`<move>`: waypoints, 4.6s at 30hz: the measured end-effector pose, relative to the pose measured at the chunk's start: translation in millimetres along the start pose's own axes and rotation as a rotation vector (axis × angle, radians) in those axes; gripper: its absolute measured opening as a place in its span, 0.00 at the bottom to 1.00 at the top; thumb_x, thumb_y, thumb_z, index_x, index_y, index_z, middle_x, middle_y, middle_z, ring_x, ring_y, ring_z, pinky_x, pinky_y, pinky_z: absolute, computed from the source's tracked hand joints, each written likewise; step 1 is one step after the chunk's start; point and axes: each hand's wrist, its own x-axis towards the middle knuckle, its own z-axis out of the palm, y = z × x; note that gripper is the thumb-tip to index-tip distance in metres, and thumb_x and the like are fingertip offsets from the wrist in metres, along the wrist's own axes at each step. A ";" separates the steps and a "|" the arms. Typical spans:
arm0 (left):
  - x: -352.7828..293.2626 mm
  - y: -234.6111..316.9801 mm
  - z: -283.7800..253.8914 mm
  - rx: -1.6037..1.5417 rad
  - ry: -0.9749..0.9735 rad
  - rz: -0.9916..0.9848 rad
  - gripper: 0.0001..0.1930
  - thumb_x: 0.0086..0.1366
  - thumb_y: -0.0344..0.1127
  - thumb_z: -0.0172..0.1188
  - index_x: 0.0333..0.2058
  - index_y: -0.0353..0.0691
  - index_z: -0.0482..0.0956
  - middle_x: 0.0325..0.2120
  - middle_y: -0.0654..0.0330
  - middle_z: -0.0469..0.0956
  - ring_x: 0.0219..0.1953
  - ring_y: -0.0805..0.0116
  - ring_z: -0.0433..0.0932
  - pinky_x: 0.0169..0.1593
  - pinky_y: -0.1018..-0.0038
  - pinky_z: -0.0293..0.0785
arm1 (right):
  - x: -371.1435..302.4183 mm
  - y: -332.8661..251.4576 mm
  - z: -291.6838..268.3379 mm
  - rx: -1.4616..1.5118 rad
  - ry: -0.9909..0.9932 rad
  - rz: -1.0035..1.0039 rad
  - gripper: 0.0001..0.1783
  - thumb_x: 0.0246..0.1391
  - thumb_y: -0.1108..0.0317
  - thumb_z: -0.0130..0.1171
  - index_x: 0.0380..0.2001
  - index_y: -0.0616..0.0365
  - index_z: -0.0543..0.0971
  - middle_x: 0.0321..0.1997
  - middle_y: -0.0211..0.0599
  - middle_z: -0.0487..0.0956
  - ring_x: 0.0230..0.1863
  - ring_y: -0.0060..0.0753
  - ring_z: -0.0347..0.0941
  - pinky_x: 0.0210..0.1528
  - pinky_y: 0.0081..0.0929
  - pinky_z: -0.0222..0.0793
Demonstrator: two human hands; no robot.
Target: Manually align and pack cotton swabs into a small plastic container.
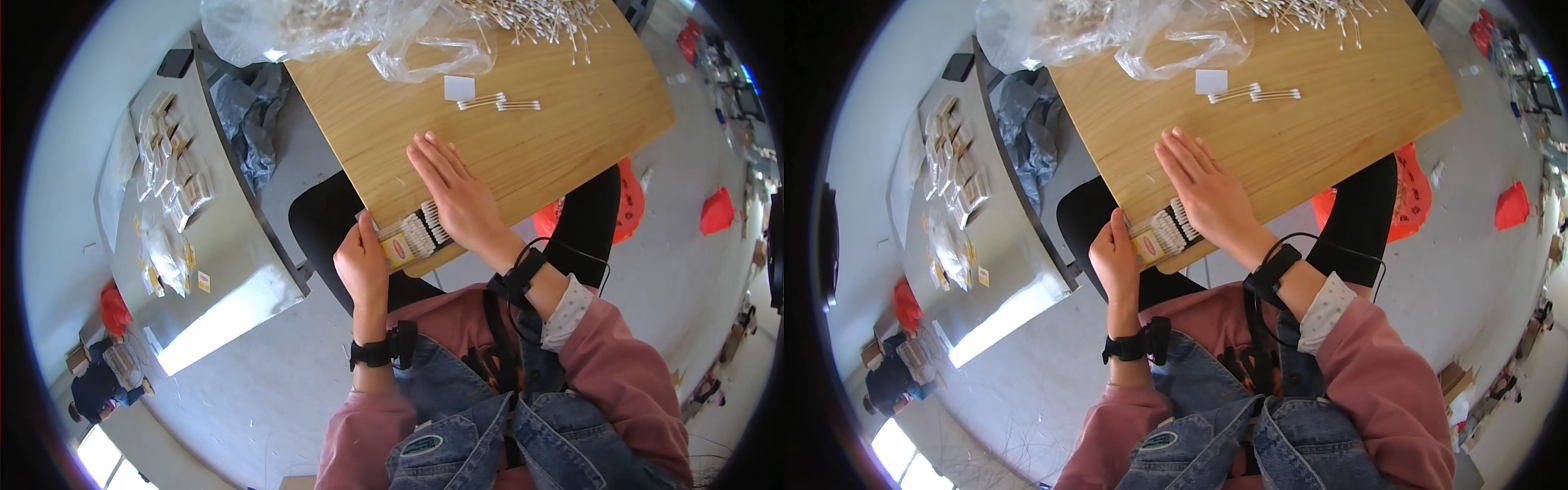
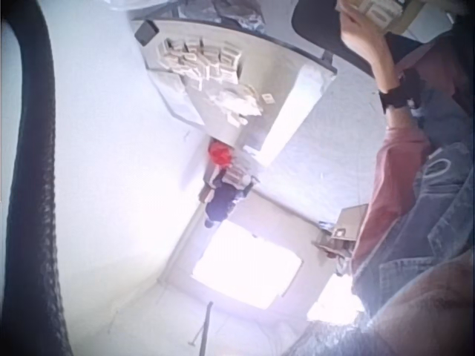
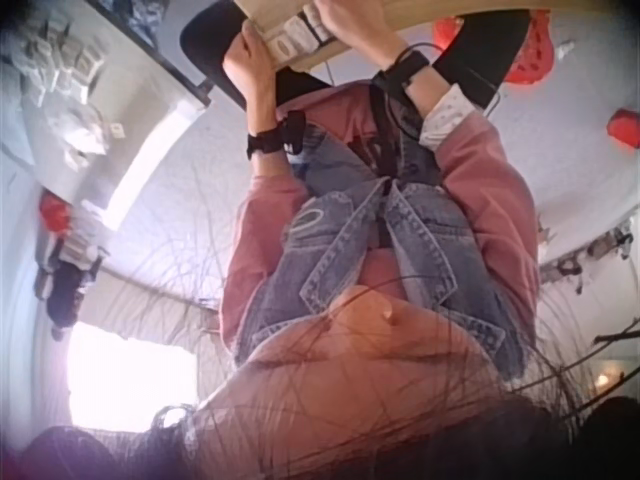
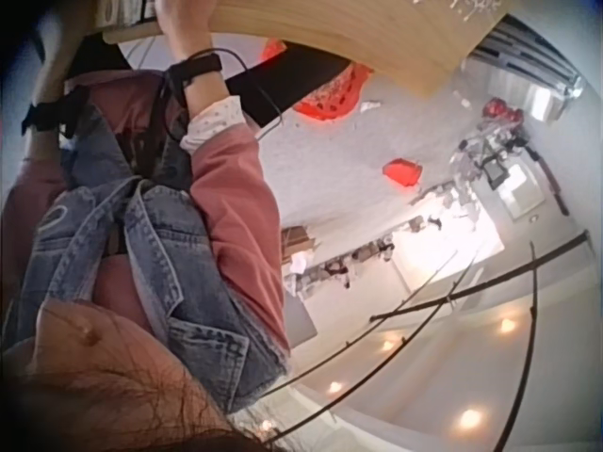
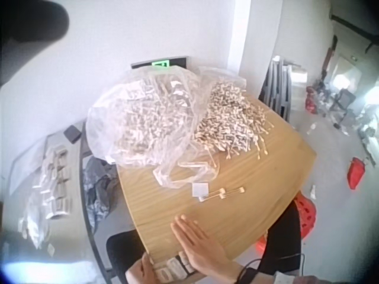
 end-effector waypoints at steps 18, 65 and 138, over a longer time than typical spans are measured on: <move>-1.7 13.4 -3.3 -0.090 -0.007 -0.017 0.22 0.74 0.41 0.56 0.25 0.28 0.77 0.15 0.47 0.69 0.17 0.65 0.60 0.23 0.66 0.64 | 2.1 -23.7 5.6 0.076 -0.040 -0.024 0.32 0.57 0.76 0.49 0.67 0.64 0.64 0.72 0.45 0.64 0.76 0.43 0.55 0.74 0.44 0.55; -59.4 -8.4 -53.5 -0.773 -0.253 -0.571 0.05 0.66 0.27 0.64 0.33 0.31 0.80 0.28 0.56 0.83 0.28 0.70 0.83 0.38 0.74 0.83 | -19.1 -49.3 18.1 1.118 0.220 0.284 0.30 0.73 0.54 0.43 0.68 0.66 0.63 0.72 0.49 0.65 0.73 0.42 0.60 0.72 0.34 0.52; 18.9 85.4 -54.3 0.499 -0.526 0.046 0.16 0.55 0.46 0.69 0.33 0.39 0.83 0.29 0.56 0.84 0.35 0.54 0.82 0.38 0.62 0.75 | -63.4 -120.3 6.1 2.261 -0.004 1.339 0.23 0.69 0.51 0.53 0.51 0.61 0.74 0.48 0.42 0.82 0.48 0.37 0.82 0.41 0.27 0.79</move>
